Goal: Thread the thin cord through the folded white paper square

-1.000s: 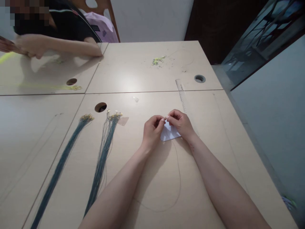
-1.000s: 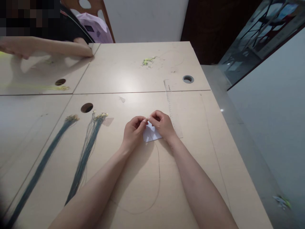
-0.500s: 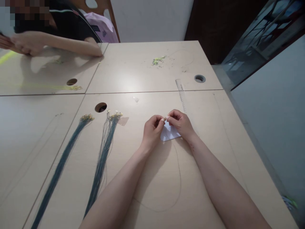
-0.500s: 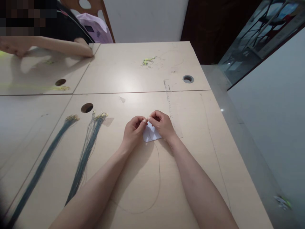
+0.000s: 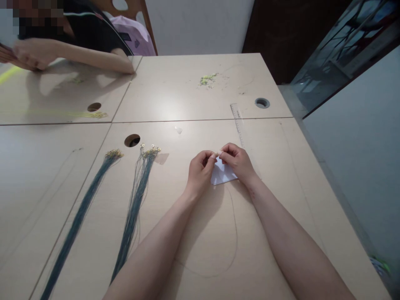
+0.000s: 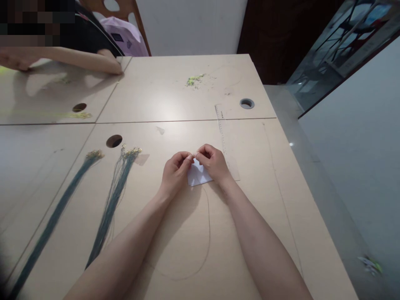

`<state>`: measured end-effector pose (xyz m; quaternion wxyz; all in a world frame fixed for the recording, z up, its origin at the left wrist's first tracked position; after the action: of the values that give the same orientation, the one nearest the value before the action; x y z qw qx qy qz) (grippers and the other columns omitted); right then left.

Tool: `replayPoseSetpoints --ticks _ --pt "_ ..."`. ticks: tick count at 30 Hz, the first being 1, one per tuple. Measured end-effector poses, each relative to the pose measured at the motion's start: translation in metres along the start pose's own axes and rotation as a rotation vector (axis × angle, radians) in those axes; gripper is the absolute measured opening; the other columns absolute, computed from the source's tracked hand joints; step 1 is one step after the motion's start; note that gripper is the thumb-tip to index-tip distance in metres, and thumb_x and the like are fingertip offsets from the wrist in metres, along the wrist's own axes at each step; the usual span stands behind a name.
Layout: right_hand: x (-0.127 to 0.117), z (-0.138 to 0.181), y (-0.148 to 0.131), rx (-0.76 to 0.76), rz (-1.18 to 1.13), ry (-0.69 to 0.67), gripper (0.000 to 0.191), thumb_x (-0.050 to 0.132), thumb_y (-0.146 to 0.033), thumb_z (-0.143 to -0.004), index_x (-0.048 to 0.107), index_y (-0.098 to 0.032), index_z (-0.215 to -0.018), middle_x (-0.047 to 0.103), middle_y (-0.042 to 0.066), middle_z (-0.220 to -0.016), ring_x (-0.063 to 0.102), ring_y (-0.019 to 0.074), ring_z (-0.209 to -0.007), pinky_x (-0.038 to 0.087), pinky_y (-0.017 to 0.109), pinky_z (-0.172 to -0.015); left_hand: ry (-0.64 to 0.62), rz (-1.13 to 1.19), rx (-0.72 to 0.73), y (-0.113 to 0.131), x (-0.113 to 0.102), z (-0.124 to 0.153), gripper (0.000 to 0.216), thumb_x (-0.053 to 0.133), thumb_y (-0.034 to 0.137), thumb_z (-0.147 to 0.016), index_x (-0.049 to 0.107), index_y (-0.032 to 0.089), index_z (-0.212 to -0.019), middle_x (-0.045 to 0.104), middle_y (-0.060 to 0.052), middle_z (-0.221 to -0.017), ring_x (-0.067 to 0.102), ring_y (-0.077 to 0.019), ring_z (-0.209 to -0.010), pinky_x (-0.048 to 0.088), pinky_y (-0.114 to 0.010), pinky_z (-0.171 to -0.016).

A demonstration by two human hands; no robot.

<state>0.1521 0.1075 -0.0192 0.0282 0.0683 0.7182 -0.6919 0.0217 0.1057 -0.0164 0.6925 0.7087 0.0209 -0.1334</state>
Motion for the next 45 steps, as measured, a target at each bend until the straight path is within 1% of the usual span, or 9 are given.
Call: replayPoseSetpoints --ticks 19,23,28,36,45 --pt "0.0014 0.0014 -0.0048 -0.026 0.006 -0.006 0.013 0.057 -0.027 -0.073 0.053 -0.019 -0.063 0.049 -0.005 -0.054 0.045 0.0101 -0.054 0.035 0.023 -0.053 -0.004 0.021 -0.003 -0.0043 -0.0001 -0.0014 0.018 0.050 0.033 -0.080 0.055 0.016 -0.075 0.054 0.000 -0.069 0.045 -0.0097 -0.060 0.035 -0.022 -0.056" --pt "0.0016 0.0017 -0.0056 -0.024 0.017 -0.006 0.013 0.057 -0.027 -0.073 0.053 -0.019 -0.063 0.049 -0.005 -0.054 0.045 0.0099 -0.054 0.035 0.023 -0.054 0.008 0.038 -0.011 -0.0037 -0.0007 -0.0012 0.019 0.052 0.035 -0.078 0.055 0.016 -0.074 0.052 0.001 -0.065 0.044 -0.0091 -0.058 0.035 -0.022 -0.055" --pt "0.0006 0.0010 -0.0029 -0.011 0.017 0.004 0.015 0.057 -0.030 -0.073 0.053 -0.019 -0.064 0.049 -0.005 -0.053 0.044 0.0097 -0.053 0.034 0.023 -0.052 0.004 0.039 -0.007 -0.0004 -0.0005 0.0000 0.022 0.051 0.036 -0.079 0.056 0.016 -0.073 0.053 0.001 -0.066 0.045 -0.0096 -0.059 0.036 -0.022 -0.056" --pt "0.0002 0.0004 -0.0002 -0.010 -0.013 0.019 0.013 0.057 -0.026 -0.072 0.053 -0.019 -0.062 0.048 -0.005 -0.052 0.043 0.0095 -0.052 0.033 0.023 -0.051 0.000 0.018 -0.004 -0.0003 0.0004 -0.0003 0.019 0.050 0.033 -0.080 0.057 0.017 -0.074 0.055 0.000 -0.067 0.046 -0.0099 -0.059 0.036 -0.023 -0.056" --pt "0.0002 -0.0004 0.0003 -0.003 -0.024 0.018 0.011 0.058 -0.024 -0.070 0.053 -0.019 -0.062 0.048 -0.005 -0.052 0.043 0.0093 -0.051 0.033 0.023 -0.050 0.004 -0.002 0.012 0.0002 0.0000 -0.0001 0.018 0.049 0.032 -0.080 0.055 0.016 -0.074 0.053 0.001 -0.066 0.045 -0.0097 -0.059 0.036 -0.022 -0.056"
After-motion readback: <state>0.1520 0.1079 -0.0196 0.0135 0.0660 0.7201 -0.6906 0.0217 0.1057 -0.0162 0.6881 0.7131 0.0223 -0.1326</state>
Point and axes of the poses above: each hand's wrist, its own z-axis away from the middle knuckle, its own x-axis out of the palm, y = z × x, the point moved 4 cm from there along -z, towards the middle knuckle
